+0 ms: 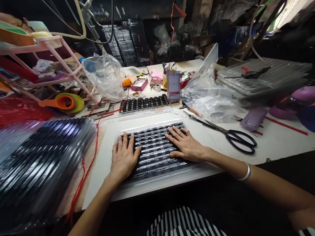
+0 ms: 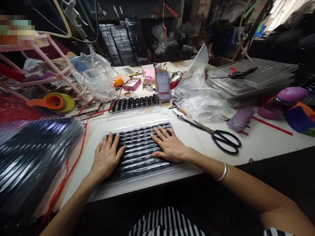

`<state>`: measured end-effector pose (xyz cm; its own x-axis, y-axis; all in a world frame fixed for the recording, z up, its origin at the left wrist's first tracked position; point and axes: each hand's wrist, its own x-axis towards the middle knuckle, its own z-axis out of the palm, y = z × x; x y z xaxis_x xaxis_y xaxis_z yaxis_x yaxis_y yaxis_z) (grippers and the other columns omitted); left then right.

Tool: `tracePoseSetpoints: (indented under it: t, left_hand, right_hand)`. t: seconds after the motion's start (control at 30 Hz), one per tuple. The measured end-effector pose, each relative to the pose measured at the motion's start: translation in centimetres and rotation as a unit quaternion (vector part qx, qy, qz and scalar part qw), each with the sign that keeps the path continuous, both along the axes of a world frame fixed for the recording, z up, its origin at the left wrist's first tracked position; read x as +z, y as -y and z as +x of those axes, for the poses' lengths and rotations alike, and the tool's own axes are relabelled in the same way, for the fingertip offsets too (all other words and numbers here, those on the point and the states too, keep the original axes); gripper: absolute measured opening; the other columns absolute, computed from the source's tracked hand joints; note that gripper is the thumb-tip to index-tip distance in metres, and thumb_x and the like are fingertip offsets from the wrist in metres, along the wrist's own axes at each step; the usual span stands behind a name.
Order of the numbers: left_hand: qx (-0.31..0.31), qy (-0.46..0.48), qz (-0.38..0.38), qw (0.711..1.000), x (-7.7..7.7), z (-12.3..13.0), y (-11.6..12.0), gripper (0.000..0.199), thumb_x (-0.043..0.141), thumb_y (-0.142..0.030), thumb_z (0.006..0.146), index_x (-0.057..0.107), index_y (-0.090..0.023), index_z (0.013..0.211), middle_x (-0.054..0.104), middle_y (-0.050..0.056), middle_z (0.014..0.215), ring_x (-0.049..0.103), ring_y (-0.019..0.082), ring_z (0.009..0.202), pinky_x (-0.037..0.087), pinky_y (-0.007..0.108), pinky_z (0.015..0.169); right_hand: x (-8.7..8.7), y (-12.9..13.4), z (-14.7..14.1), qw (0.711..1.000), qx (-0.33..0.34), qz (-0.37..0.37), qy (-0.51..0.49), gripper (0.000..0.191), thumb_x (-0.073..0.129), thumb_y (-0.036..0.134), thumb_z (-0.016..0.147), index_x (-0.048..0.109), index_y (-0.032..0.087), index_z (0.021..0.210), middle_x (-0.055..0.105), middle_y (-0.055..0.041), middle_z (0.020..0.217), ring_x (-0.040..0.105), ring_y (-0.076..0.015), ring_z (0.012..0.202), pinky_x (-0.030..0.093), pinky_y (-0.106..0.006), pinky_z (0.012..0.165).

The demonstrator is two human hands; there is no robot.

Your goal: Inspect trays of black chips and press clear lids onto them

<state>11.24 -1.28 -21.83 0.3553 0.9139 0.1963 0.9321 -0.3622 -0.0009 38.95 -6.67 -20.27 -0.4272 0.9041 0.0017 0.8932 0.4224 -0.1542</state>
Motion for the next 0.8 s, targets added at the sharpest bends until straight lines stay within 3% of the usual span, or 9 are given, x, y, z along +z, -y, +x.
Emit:
tracePoseSetpoints:
  t: [0.2, 0.33, 0.43, 0.53, 0.63, 0.8]
  left_hand:
    - [0.0, -0.036, -0.026, 0.999, 1.1, 0.5, 0.0, 0.063, 0.031, -0.05, 0.092, 0.035, -0.014, 0.143, 0.03, 0.02, 0.15, 0.025, 0.036, 0.139, 0.023, 0.051, 0.109]
    - [-0.029, 0.032, -0.082, 0.996, 1.0, -0.7, -0.8, 0.066, 0.036, -0.052, 0.09, 0.031, -0.014, 0.144, 0.02, 0.018, 0.154, 0.014, 0.034, 0.142, 0.015, 0.053, 0.112]
    - [-0.062, 0.08, -0.123, 0.987, 0.9, -3.7, -0.3, 0.06, 0.032, -0.047, 0.093, 0.035, -0.012, 0.142, 0.023, 0.014, 0.153, 0.015, 0.026, 0.142, 0.02, 0.047, 0.113]
    - [-0.066, 0.161, -0.107, 0.979, 0.5, -7.5, 2.1, 0.055, 0.022, -0.038, 0.096, 0.035, -0.009, 0.141, 0.032, 0.014, 0.15, 0.027, 0.02, 0.139, 0.027, 0.04, 0.112]
    - [-0.092, 0.226, -0.096, 0.965, 0.0, -10.1, 5.5, 0.048, 0.034, -0.036, 0.095, 0.039, -0.02, 0.14, 0.038, 0.007, 0.148, 0.033, 0.019, 0.136, 0.027, 0.04, 0.112]
    - [-0.127, 0.192, -0.092, 0.969, 0.0, -11.9, 10.5, 0.048, 0.036, -0.021, 0.094, 0.036, -0.032, 0.141, 0.036, 0.001, 0.15, 0.023, 0.021, 0.14, 0.029, 0.045, 0.112]
  right_hand:
    - [-1.0, -0.6, -0.7, 0.989, -0.14, 0.037, 0.005, 0.08, 0.022, 0.067, 0.089, 0.028, 0.012, 0.147, 0.015, -0.0218, 0.154, 0.008, -0.0342, 0.143, 0.017, -0.053, 0.11]
    - [-0.9, -0.9, -0.1, 0.99, -0.12, 0.068, 0.007, 0.071, 0.032, 0.061, 0.091, 0.039, 0.012, 0.142, 0.025, -0.022, 0.151, 0.018, -0.0342, 0.142, 0.022, -0.051, 0.109]
    - [-1.3, 0.0, 1.5, 0.992, -0.101, 0.06, -0.041, 0.054, 0.032, 0.046, 0.096, 0.041, 0.018, 0.142, 0.025, -0.0152, 0.153, 0.019, -0.0305, 0.142, 0.026, -0.052, 0.108]
    - [-2.2, 2.3, 3.4, 0.982, -0.118, 0.061, -0.132, 0.046, 0.03, 0.034, 0.098, 0.041, 0.021, 0.141, 0.027, -0.0099, 0.153, 0.024, -0.0262, 0.141, 0.032, -0.051, 0.107]
    - [-2.7, 5.5, 4.4, 0.967, -0.109, 0.09, -0.212, 0.045, 0.033, 0.026, 0.097, 0.042, 0.021, 0.14, 0.037, -0.0099, 0.149, 0.033, -0.0228, 0.137, 0.035, -0.046, 0.108]
    - [-2.0, 11.0, 5.7, 0.972, -0.051, 0.071, -0.217, 0.05, 0.035, 0.013, 0.093, 0.039, 0.026, 0.141, 0.042, -0.0056, 0.146, 0.028, -0.0208, 0.14, 0.034, -0.046, 0.11]
